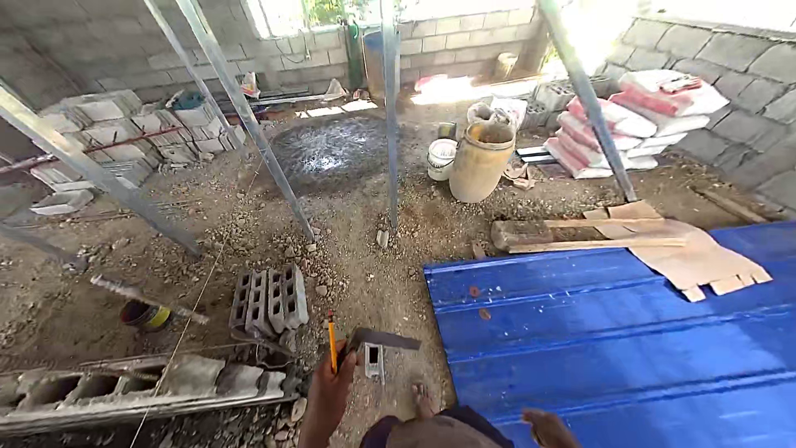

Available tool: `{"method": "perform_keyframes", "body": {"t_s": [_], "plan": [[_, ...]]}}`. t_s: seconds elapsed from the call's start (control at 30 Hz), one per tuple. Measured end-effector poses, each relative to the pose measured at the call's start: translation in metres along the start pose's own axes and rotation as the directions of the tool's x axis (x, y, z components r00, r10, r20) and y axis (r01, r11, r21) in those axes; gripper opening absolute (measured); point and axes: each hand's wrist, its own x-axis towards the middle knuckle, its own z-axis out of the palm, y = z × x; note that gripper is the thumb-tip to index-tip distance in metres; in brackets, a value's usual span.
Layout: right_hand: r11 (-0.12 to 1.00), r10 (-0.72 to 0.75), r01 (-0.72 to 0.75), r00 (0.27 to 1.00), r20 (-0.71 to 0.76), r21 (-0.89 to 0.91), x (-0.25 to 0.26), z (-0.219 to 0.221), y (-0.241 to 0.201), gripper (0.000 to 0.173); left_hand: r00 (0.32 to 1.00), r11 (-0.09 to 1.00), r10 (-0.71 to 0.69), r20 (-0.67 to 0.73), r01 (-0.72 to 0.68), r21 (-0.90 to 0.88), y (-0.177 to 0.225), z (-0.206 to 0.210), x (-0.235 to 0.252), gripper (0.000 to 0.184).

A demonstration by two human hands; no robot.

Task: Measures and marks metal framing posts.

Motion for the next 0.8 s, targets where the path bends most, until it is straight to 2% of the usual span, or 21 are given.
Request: {"method": "perform_keyframes", "body": {"t_s": [0.07,0.17,0.23,0.37,0.53,0.67,0.73,0.8], "plan": [[0.999,0.04,-0.039,0.999,-0.016,0.02,0.048,-0.018,-0.072,0.041,0.999,1.0,-0.009,-0.042,0.008,-0.013,0.014,-0.001,0.04,0.037],[0.998,-0.049,0.05,0.999,-0.019,0.025,0.08,-0.03,-0.176,0.04,0.993,0.996,-0.028,-0.111,0.019,-0.082,0.034,-0.011,0.104,0.041],[0.994,-0.111,0.111,0.994,0.004,0.01,0.1,-0.026,-0.227,0.042,0.985,0.992,0.002,-0.172,-0.024,-0.125,0.04,-0.02,0.152,0.038],[0.976,-0.212,0.215,0.971,0.112,-0.019,0.149,0.012,-0.304,0.043,0.953,0.976,0.103,-0.286,-0.152,-0.156,0.04,-0.047,0.256,0.035],[0.969,-0.206,0.23,0.952,0.229,-0.085,0.231,0.069,-0.429,0.046,0.92,0.955,0.155,-0.361,-0.233,-0.183,0.027,-0.094,0.387,0.042],[0.937,-0.242,0.291,0.94,0.241,-0.193,0.316,0.101,-0.544,0.047,0.888,0.975,0.199,-0.414,-0.22,-0.004,0.044,-0.141,0.501,0.039],[0.879,-0.34,0.408,0.899,0.275,-0.246,0.35,0.115,-0.605,0.053,0.872,0.98,0.185,-0.452,-0.129,0.152,0.062,-0.174,0.544,0.04],[0.847,-0.381,0.452,0.884,0.272,-0.28,0.364,0.128,-0.671,0.056,0.867,0.965,0.154,-0.474,-0.028,0.262,0.083,-0.208,0.58,0.038]]}}
